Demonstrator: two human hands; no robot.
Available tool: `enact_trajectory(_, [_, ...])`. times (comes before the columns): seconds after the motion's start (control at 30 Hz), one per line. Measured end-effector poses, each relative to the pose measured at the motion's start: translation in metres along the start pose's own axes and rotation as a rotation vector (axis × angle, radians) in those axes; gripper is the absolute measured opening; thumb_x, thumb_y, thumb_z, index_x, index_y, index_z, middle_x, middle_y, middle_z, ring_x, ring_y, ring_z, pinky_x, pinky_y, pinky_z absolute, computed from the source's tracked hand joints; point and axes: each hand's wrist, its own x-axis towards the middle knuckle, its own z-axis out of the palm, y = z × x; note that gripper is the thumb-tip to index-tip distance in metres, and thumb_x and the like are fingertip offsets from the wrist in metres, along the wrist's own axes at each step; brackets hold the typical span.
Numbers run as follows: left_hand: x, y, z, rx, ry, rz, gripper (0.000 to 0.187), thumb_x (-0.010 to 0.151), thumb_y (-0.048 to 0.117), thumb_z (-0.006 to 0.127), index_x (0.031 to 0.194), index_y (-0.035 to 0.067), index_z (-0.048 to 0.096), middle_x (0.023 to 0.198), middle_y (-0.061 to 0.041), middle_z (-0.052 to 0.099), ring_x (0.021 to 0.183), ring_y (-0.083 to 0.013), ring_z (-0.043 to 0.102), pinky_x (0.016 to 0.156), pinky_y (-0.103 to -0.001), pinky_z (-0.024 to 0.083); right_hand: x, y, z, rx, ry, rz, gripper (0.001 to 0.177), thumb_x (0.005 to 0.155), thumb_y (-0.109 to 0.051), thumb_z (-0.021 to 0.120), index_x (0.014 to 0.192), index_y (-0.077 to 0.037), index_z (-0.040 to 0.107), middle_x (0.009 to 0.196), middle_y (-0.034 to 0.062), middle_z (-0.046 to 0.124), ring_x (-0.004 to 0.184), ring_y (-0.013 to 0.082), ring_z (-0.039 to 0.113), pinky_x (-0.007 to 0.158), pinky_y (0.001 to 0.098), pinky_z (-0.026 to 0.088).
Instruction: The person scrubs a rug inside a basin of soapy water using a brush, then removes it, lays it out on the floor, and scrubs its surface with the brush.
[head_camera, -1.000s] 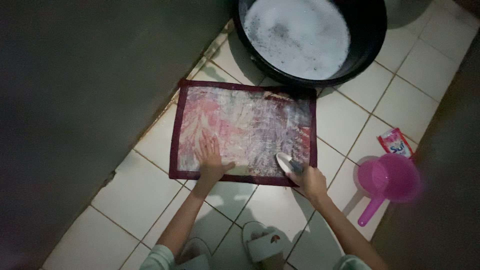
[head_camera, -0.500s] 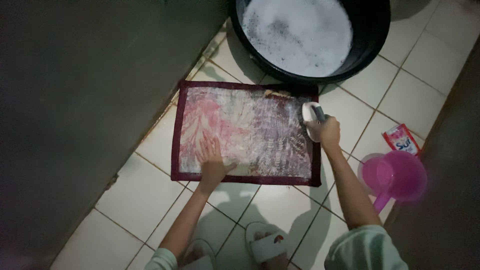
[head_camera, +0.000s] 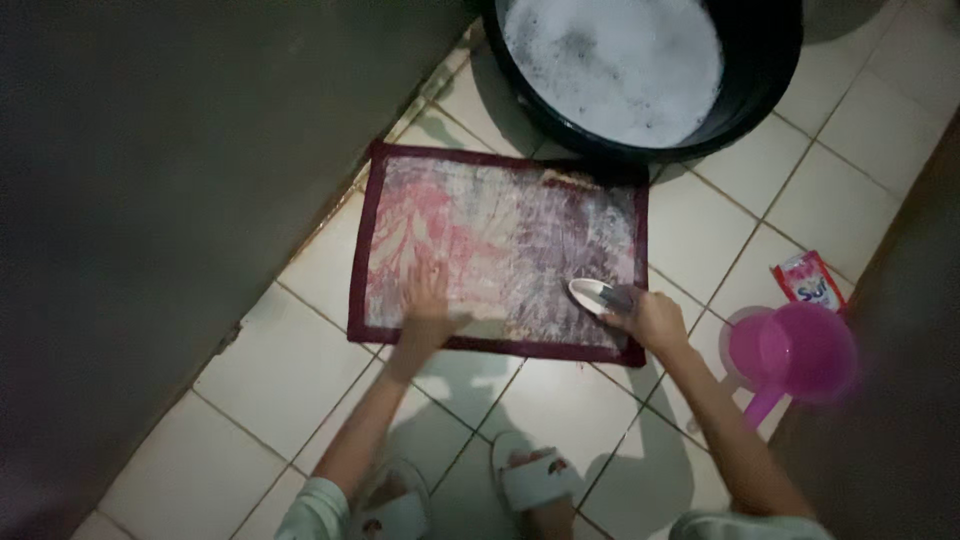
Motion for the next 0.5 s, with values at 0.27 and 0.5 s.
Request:
enact_trajectory(0.27, [-0.017, -0.059, -0.031, 0.17, -0.056, -0.182, 0.093, 0.084, 0.056, 0.069, 0.161, 0.026, 0.027, 0.171, -0.017, 0.016, 0.156, -0.0374, 0.014, 0.121, -0.066, 0.01, 0.001, -0.132, 0.01, 0.058, -0.227, -0.369, 0.065, 0.078, -0.056, 0.078, 0.126, -0.015, 0.066, 0.097, 0.0168, 0.076, 0.085, 0.0329, 0.075, 0.076, 0.0479, 0.058])
enact_trajectory(0.5, [-0.024, -0.074, -0.019, 0.142, 0.065, -0.073, 0.085, 0.093, 0.058, 0.063, 0.161, 0.02, 0.03, 0.17, -0.017, 0.018, 0.155, -0.0398, 0.018, 0.12, -0.066, 0.012, 0.001, -0.2, 0.043, -0.001, -0.174, -0.463, 0.059, 0.086, -0.051, 0.076, 0.128, -0.012, 0.064, 0.092, 0.0185, 0.076, 0.084, 0.0342, 0.075, 0.076, 0.0481, 0.059])
